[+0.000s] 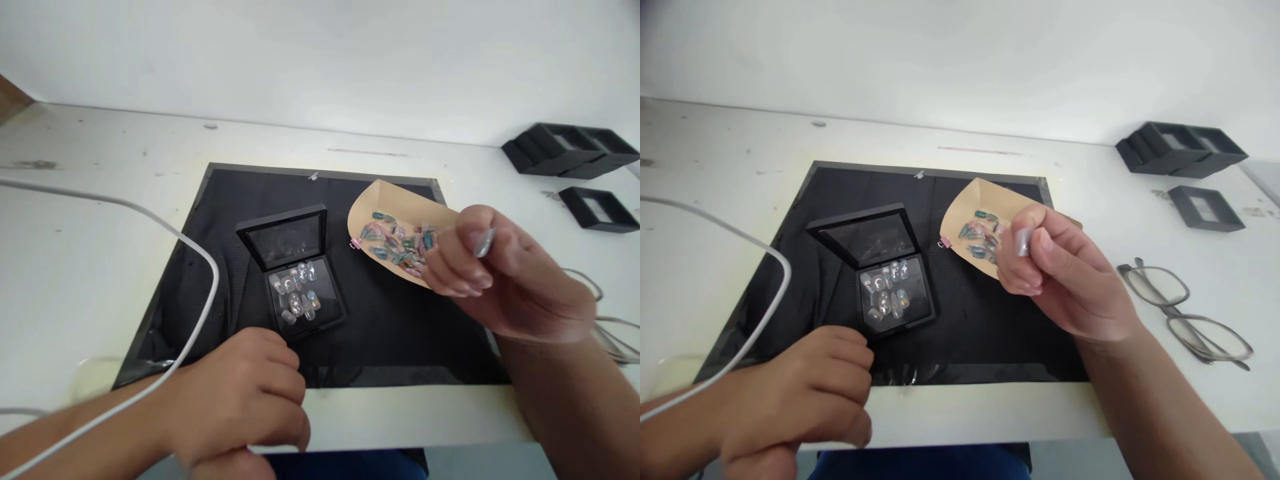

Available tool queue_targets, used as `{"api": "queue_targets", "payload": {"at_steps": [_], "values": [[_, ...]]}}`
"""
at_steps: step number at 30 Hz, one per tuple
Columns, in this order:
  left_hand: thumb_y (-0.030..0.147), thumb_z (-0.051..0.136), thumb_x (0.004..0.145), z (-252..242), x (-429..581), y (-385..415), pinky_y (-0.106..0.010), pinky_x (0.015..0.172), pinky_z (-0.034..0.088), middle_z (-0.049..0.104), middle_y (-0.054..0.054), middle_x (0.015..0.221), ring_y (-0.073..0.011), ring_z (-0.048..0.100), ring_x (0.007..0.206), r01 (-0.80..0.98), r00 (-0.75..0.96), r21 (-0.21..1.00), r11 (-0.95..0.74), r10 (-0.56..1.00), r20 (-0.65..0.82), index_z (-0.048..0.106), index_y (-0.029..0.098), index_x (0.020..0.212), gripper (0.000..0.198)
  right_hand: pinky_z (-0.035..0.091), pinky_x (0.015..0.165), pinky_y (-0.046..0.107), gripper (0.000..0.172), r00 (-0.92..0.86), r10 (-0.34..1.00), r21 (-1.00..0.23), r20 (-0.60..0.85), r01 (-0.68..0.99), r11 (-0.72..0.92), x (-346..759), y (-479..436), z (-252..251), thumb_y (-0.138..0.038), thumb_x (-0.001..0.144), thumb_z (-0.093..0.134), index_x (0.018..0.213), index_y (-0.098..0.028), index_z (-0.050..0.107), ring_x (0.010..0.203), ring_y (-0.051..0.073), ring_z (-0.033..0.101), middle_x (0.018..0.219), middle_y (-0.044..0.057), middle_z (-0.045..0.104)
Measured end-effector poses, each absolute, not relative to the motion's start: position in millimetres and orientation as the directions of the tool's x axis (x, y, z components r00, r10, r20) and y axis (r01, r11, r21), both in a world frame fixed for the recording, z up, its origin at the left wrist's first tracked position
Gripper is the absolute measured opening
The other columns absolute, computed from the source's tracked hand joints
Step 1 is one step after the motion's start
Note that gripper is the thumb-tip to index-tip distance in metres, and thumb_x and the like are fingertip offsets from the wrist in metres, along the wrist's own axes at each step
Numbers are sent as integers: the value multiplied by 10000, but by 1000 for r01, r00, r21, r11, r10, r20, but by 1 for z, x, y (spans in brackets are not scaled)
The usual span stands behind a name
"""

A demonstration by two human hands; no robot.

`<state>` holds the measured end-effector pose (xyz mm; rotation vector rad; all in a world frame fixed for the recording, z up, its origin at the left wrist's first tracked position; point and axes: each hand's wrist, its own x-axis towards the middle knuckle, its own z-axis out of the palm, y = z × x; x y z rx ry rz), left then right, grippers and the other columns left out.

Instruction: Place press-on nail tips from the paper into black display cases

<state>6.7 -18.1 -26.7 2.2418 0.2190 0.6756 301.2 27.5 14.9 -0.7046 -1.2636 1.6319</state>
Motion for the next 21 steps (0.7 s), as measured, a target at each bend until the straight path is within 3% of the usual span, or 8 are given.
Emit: {"api": "queue_targets", "payload": {"at_steps": [5,11,16,21], "values": [[636,172,1022,-28,8,-18,-352,480,225,500,13,530,-149,360,466,-29,750,693,-720,442,491,642,176,848,680,310,397,283,269,-459,888,-983,-28,-148,-107,301,22,22,-494,923,621,802,-281,510,403,114,286,495,-74,356],[503,208,1067,-30,4,-18,-322,536,336,605,-29,611,-142,466,500,-39,602,776,-630,605,521,692,149,947,611,345,410,304,317,-538,815,-966,-215,-4,-257,296,5,22,-569,950,543,821,-284,492,402,139,357,493,-49,469],[459,288,1069,-29,9,-20,-317,503,332,646,-37,630,-138,518,487,-70,614,713,-698,533,582,683,110,1052,527,261,415,243,191,-629,757,-977,-178,19,-213,281,1,14,-422,999,559,910,-253,563,420,81,325,518,-73,459],[218,541,985,-27,11,-23,-273,513,365,669,0,644,-107,545,510,7,616,691,-723,547,567,659,131,1059,164,362,458,210,144,-480,872,-988,-100,155,-28,258,6,0,-315,950,646,866,-198,645,566,79,483,714,-7,593]]}}
